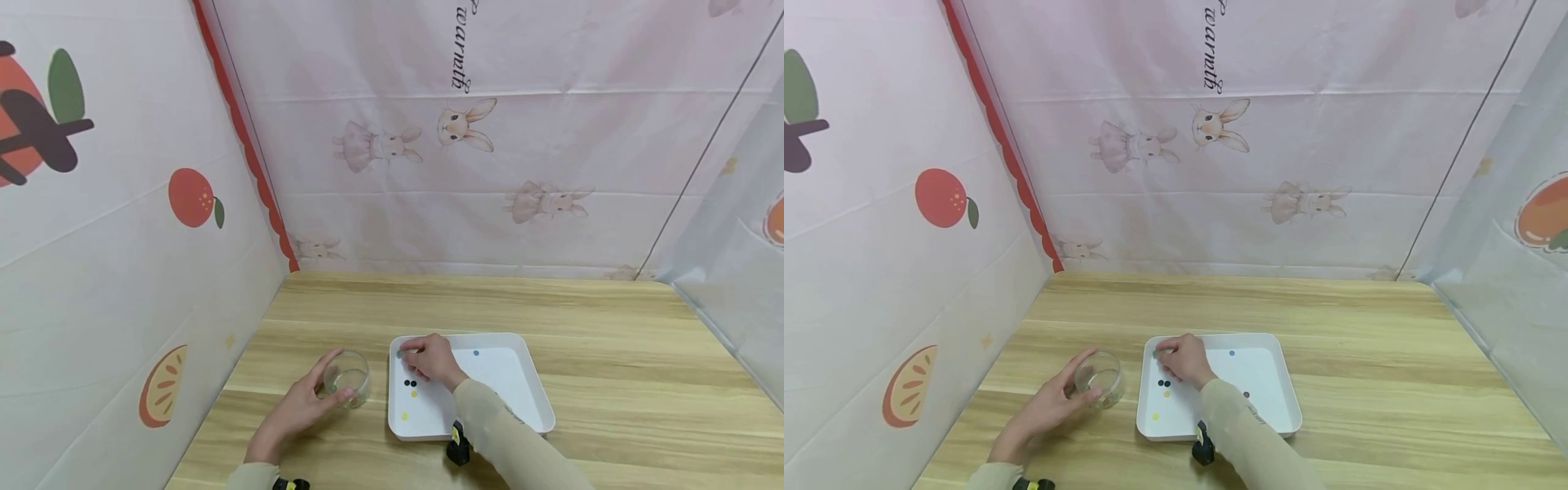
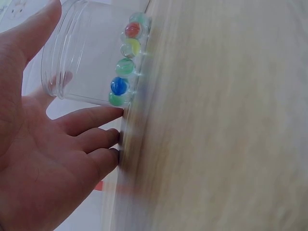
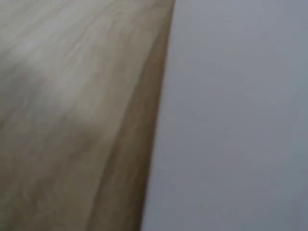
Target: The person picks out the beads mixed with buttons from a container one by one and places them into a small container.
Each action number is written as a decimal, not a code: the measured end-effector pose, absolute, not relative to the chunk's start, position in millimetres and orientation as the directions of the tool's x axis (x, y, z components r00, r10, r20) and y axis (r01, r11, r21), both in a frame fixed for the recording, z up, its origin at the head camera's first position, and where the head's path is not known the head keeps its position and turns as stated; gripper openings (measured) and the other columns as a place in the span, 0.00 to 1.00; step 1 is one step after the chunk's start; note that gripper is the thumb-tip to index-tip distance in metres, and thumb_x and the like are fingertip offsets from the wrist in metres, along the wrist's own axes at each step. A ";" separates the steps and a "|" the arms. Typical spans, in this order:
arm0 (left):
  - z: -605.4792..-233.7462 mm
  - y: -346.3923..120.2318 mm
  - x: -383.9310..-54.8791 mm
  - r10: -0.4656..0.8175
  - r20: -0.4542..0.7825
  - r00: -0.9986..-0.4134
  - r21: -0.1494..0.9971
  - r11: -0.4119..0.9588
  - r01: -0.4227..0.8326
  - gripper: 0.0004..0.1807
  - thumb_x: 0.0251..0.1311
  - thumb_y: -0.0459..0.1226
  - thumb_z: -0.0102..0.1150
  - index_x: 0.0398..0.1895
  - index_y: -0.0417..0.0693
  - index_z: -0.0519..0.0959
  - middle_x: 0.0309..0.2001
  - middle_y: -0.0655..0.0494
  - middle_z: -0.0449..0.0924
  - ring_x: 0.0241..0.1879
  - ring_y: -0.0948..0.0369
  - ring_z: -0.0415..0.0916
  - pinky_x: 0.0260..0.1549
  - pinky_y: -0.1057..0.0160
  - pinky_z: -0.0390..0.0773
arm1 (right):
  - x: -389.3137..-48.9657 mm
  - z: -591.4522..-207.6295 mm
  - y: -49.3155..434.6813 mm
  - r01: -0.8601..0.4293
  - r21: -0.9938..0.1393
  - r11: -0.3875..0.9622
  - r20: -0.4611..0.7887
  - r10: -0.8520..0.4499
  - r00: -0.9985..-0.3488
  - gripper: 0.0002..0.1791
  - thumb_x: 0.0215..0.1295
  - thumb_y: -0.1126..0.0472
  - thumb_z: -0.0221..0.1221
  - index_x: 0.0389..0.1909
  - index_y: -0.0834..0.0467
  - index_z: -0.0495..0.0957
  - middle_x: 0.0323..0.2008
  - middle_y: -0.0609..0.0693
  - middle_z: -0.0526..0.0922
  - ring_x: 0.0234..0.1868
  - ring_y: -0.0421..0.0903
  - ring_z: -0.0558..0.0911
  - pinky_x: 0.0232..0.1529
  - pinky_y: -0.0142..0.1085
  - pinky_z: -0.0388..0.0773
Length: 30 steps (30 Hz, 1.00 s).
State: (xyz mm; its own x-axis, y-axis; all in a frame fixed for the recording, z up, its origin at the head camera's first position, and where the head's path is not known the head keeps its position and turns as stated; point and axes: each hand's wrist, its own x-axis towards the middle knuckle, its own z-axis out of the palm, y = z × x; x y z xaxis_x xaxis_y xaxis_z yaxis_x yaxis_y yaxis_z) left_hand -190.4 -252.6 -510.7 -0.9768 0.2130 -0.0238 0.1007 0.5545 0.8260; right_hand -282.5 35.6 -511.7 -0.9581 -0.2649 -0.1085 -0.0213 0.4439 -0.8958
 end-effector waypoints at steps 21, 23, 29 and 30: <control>-510.4 -251.7 -191.0 0.224 -0.021 -0.974 0.821 0.560 0.111 0.43 0.70 0.52 0.67 0.83 0.76 0.55 0.76 0.29 0.65 0.73 0.33 0.68 0.68 0.28 0.70 | -280.6 -515.4 32.6 -0.114 -0.859 0.498 -0.020 -0.255 -0.967 0.08 0.68 0.63 0.68 0.45 0.56 0.91 0.20 0.46 0.84 0.18 0.37 0.76 0.21 0.29 0.71; -510.0 -251.5 -191.0 0.222 -0.022 -0.975 0.820 0.562 0.109 0.44 0.70 0.52 0.67 0.83 0.77 0.55 0.76 0.29 0.66 0.73 0.33 0.69 0.68 0.28 0.70 | -281.0 -513.8 35.0 -0.106 -0.878 0.468 -0.021 -0.258 -0.966 0.08 0.70 0.61 0.68 0.45 0.56 0.91 0.20 0.48 0.83 0.17 0.38 0.75 0.21 0.30 0.71; -510.5 -252.1 -191.1 0.216 -0.031 -0.976 0.820 0.564 0.098 0.44 0.69 0.53 0.67 0.83 0.77 0.55 0.76 0.29 0.66 0.73 0.33 0.69 0.68 0.29 0.70 | -283.2 -511.7 40.8 -0.109 -0.900 0.422 0.004 -0.243 -0.970 0.09 0.70 0.59 0.68 0.47 0.57 0.90 0.27 0.53 0.89 0.22 0.41 0.81 0.24 0.31 0.78; -510.8 -252.3 -191.0 0.216 -0.033 -0.976 0.820 0.564 0.097 0.44 0.69 0.53 0.67 0.83 0.76 0.55 0.76 0.29 0.65 0.73 0.33 0.69 0.68 0.29 0.70 | -283.3 -511.2 41.5 -0.114 -0.902 0.416 0.012 -0.240 -0.971 0.09 0.70 0.59 0.68 0.47 0.57 0.90 0.29 0.53 0.90 0.23 0.41 0.83 0.25 0.31 0.79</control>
